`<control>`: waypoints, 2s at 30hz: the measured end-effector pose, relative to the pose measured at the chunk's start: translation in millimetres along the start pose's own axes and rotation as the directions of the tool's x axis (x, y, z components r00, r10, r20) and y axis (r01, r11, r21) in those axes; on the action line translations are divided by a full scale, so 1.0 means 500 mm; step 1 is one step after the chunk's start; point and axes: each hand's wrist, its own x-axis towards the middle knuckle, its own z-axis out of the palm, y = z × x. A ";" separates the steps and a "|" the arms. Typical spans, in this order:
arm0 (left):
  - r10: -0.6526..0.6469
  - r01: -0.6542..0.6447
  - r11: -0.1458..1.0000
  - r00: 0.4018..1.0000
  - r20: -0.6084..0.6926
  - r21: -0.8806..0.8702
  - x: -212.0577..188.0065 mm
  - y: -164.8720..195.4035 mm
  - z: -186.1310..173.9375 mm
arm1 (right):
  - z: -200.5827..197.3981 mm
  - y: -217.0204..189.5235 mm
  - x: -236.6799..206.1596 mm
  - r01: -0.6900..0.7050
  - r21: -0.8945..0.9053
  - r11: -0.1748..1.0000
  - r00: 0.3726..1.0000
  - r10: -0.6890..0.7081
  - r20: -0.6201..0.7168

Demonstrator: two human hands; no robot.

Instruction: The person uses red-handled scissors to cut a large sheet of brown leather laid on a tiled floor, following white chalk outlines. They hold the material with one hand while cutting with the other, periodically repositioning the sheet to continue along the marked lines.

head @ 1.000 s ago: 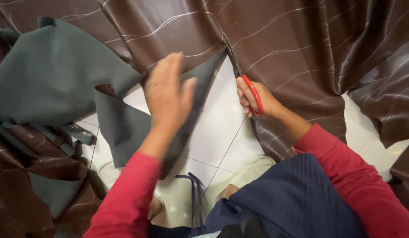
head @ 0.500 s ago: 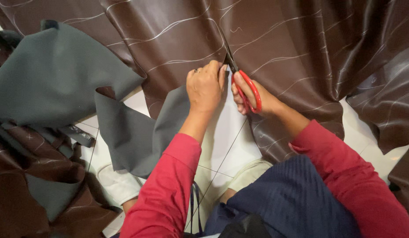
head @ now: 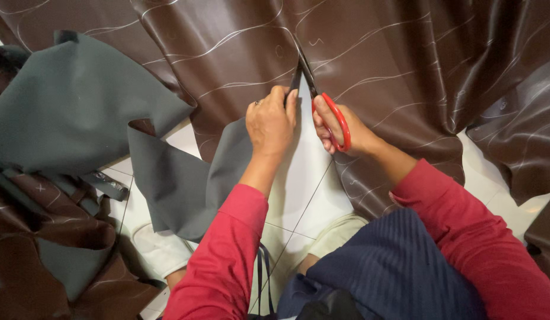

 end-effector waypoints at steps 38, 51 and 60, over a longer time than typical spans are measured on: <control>-0.237 0.242 0.937 0.970 0.049 -0.252 -0.022 -0.018 -0.034 | 0.016 -0.084 0.102 0.033 0.085 0.996 0.999 -0.030 -0.031; -0.263 0.271 0.932 0.963 0.066 -0.241 -0.024 -0.021 -0.041 | 0.039 -0.069 0.111 0.076 0.130 0.989 0.995 -0.067 -0.071; -0.275 0.288 0.921 0.958 0.087 -0.264 -0.025 -0.020 -0.051 | 0.043 -0.078 0.103 0.104 0.053 0.993 0.991 -0.099 -0.085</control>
